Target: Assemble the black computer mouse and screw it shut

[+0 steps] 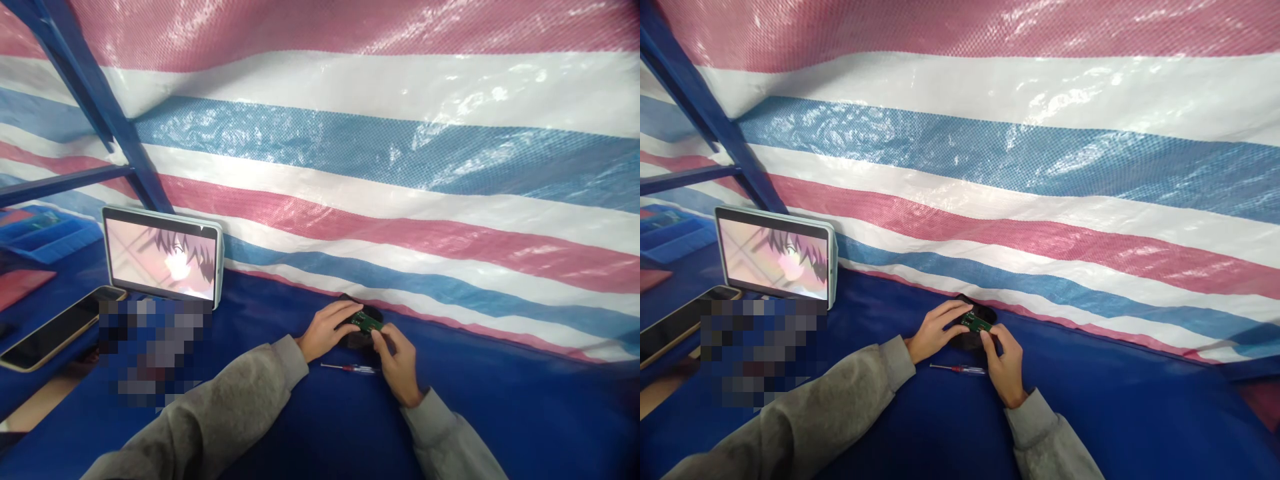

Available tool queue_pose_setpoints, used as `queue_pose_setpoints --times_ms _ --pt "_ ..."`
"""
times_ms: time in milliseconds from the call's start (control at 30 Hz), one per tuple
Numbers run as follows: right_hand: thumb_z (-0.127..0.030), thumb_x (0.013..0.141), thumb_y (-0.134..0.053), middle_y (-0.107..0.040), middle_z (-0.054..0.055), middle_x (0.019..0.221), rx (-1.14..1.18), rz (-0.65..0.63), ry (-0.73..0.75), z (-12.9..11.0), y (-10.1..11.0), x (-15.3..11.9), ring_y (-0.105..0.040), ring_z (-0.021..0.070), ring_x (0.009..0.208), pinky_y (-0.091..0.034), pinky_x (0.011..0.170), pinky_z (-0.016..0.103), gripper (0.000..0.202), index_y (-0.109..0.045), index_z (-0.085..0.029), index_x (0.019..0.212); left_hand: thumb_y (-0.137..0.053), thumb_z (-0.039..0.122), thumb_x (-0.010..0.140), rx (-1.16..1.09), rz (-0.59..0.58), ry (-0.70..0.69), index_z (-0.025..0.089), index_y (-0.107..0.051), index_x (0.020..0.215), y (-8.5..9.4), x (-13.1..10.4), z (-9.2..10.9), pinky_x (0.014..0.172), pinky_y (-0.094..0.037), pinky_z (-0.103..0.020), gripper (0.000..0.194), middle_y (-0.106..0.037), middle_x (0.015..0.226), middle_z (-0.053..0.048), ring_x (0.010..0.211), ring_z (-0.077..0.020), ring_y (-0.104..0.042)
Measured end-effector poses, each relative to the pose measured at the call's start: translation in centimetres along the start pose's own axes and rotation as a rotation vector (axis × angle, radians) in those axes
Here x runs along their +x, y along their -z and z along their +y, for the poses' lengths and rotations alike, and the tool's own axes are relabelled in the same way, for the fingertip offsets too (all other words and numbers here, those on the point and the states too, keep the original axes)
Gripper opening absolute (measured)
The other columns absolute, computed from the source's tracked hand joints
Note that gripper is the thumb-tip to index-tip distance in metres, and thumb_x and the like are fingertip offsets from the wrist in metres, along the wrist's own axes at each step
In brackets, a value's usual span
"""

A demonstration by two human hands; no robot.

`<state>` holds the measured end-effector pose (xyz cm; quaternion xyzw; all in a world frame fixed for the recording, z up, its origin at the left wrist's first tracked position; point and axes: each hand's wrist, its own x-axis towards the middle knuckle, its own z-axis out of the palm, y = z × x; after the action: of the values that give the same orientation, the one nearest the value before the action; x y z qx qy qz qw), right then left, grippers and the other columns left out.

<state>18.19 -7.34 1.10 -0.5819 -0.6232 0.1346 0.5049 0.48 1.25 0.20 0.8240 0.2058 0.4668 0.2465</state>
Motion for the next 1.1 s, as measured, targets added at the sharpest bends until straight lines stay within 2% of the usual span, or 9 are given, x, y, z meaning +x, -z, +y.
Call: queue_pose_setpoints --times_ms 167,267,333,400,600,767,1100 --pt "-0.041 0.093 -0.051 -0.059 0.000 0.068 0.022 -0.027 -0.024 0.0 0.0 0.0 -0.055 0.0134 0.063 -0.046 0.062 0.027 0.029 -0.063 -0.020 0.077 -0.059 0.038 0.095 0.010 0.026 -0.023 0.023 -0.057 0.131 0.0 0.0 0.1 0.100 -0.052 -0.036 0.039 -0.068 0.119 -0.007 0.111 -0.0202 -0.064" --pt "-0.041 0.092 -0.054 -0.065 0.003 0.078 0.072 -0.009 -0.075 0.5 -0.2 -0.2 -0.059 0.0151 0.066 -0.051 0.064 0.030 0.028 -0.066 -0.018 0.104 -0.060 0.041 0.093 0.023 0.053 0.004 0.023 -0.060 0.127 -0.1 -0.1 0.0 0.097 -0.053 -0.036 0.038 -0.070 0.115 -0.007 0.107 -0.0206 -0.066" --pt "-0.041 0.089 -0.058 -0.068 0.005 0.085 0.098 0.023 -0.105 0.9 -0.4 -0.4 -0.062 0.0163 0.069 -0.054 0.067 0.032 0.042 -0.059 -0.017 0.124 -0.059 0.042 0.093 0.031 0.060 0.021 0.022 -0.060 0.126 -0.2 -0.2 -0.1 0.096 -0.053 -0.036 0.039 -0.070 0.114 -0.007 0.105 -0.0208 -0.067" --pt "-0.041 0.086 -0.062 -0.069 0.005 0.089 0.095 0.032 -0.111 1.2 -0.6 -0.5 -0.065 0.0175 0.072 -0.056 0.070 0.034 0.051 -0.056 -0.017 0.130 -0.059 0.042 0.093 0.031 0.064 0.031 0.022 -0.060 0.126 -0.2 -0.3 -0.2 0.095 -0.054 -0.035 0.039 -0.070 0.114 -0.007 0.103 -0.0206 -0.067" --pt "-0.038 0.085 -0.064 -0.070 0.007 0.096 0.048 0.035 -0.090 1.8 -0.7 -0.7 -0.066 0.0189 0.078 -0.057 0.077 0.036 0.050 -0.058 -0.018 0.130 -0.060 0.044 0.092 0.017 0.088 0.055 0.022 -0.062 0.124 -0.2 -0.2 0.0 0.093 -0.054 -0.033 0.039 -0.072 0.109 -0.006 0.099 -0.0196 -0.068" --pt "-0.038 0.085 -0.064 -0.070 0.010 0.107 0.041 0.053 -0.095 1.9 -0.7 -0.7 -0.068 0.0213 0.087 -0.056 0.082 0.038 0.047 -0.059 -0.018 0.128 -0.060 0.046 0.092 0.017 0.056 0.068 0.023 -0.060 0.127 -0.2 -0.1 0.0 0.095 -0.054 -0.035 0.042 -0.071 0.113 -0.006 0.103 -0.0204 -0.067" --pt "-0.040 0.086 -0.062 -0.071 0.008 0.095 0.012 0.061 -0.079 1.5 -0.6 -0.6 -0.067 0.0189 0.076 -0.058 0.075 0.036 0.046 -0.061 -0.017 0.125 -0.062 0.046 0.091 -0.025 0.046 0.102 0.022 -0.062 0.124 -0.1 0.0 0.2 0.096 -0.053 -0.034 0.041 -0.071 0.110 -0.007 0.102 -0.0209 -0.067"
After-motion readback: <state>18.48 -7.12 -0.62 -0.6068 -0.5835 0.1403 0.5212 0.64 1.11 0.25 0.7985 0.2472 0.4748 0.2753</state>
